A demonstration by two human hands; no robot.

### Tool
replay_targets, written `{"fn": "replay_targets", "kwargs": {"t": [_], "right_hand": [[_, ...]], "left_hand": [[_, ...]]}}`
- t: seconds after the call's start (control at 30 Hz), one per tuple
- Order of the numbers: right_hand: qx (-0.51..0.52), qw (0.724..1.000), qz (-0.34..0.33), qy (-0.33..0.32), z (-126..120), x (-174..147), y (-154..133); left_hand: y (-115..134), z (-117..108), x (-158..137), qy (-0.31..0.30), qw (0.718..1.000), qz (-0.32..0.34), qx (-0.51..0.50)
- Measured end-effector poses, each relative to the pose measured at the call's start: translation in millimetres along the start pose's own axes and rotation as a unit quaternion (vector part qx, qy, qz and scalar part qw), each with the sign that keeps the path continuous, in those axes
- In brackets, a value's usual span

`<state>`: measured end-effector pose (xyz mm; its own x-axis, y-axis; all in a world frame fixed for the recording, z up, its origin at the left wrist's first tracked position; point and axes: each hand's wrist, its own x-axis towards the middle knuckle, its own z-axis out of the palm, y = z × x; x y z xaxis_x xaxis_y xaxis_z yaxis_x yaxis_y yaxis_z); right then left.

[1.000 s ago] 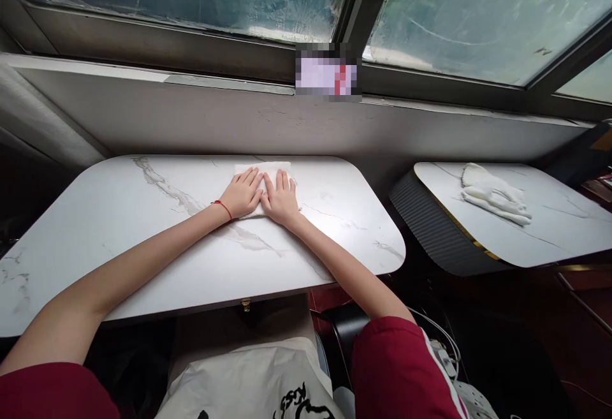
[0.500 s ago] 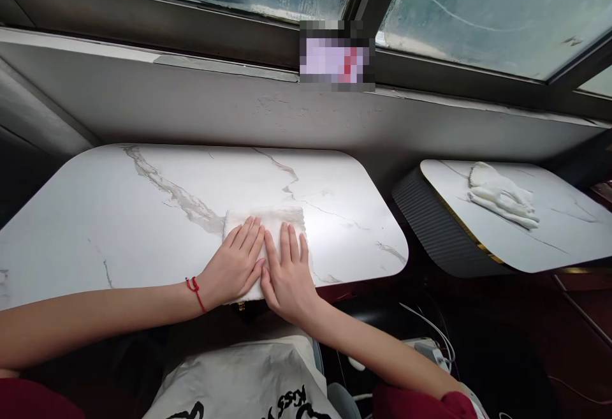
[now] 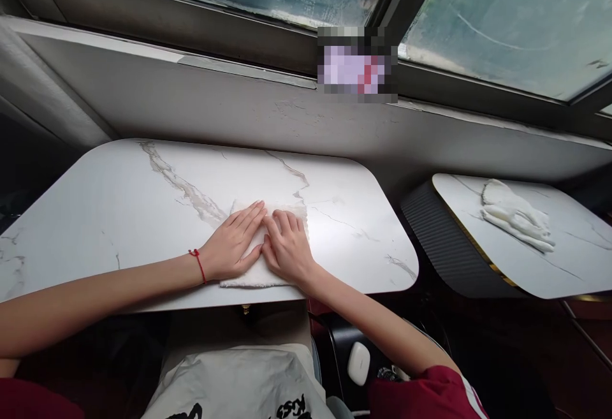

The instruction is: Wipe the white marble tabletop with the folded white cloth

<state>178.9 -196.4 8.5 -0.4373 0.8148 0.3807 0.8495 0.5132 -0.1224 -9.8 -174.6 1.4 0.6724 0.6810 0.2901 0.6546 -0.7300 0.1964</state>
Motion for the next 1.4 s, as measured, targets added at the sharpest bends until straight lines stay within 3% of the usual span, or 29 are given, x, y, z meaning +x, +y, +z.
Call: {"fn": "replay_targets", "kwargs": {"t": [0.27,0.53,0.9,1.17,1.4], "right_hand": [[0.085,0.990,-0.106,-0.041,23.5,42.4,-3.9],[0.081,0.985,-0.146,-0.052,56.1,109.3,-17.6],[0.093,0.979,-0.179,-0.038,102.2,199.5,-29.7],[0.122,0.968,-0.215,-0.036,125.2,254.0,-35.0],[0.141,0.963,-0.226,-0.039,134.4,278.0,-34.8]], "left_hand": [[-34.6,-11.9,-11.3,0.021,0.998,-0.060,0.029],[-93.0,-37.4,-18.0,-0.041,0.988,-0.133,0.062],[-166.3,-61.9,-14.2,-0.070,0.970,-0.215,0.085],[-210.7,-60.9,-17.2,-0.018,0.963,-0.261,0.072],[-224.5,-59.7,-15.7,0.006,0.953,-0.292,0.080]]}}
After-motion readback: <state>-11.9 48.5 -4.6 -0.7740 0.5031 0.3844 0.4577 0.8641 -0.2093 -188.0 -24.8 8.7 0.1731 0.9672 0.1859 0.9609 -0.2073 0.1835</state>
